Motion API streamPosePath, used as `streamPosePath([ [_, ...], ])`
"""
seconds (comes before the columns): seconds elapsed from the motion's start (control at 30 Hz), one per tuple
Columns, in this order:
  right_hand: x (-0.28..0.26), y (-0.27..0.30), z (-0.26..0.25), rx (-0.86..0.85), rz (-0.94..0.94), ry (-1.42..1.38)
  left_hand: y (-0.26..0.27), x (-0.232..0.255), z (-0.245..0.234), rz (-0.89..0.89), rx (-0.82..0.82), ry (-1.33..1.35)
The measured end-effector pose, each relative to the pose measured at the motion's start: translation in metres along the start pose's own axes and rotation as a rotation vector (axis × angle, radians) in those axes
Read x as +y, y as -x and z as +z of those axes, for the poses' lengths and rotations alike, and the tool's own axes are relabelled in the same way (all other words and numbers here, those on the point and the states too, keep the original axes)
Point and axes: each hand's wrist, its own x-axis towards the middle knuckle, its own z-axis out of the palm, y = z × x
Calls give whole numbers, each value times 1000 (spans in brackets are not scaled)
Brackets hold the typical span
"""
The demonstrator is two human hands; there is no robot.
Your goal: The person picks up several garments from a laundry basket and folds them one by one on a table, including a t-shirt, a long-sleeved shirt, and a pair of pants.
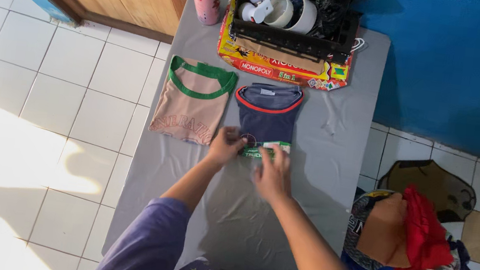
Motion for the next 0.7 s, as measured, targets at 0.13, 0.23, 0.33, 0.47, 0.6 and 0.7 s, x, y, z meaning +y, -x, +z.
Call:
streamPosePath([
  [0.13,27,-16,30,263,368,-25,15,15,7,74,-26,-278],
  [0.23,33,-19,47,147,350,-127,8,9,7,134,44,-290],
  [0.33,32,-16,57,123,286,-121,5,1,-4,378,158,-323],
  [0.47,41,-5,55,80,294,-118,29,23,-10,279,173,-493],
  [0.6,48,35,42,174,253,-395,78,50,-7,687,261,-768],
  [0.7,52,75,30,69,436,-451,110,54,-5,650,-17,-784],
])
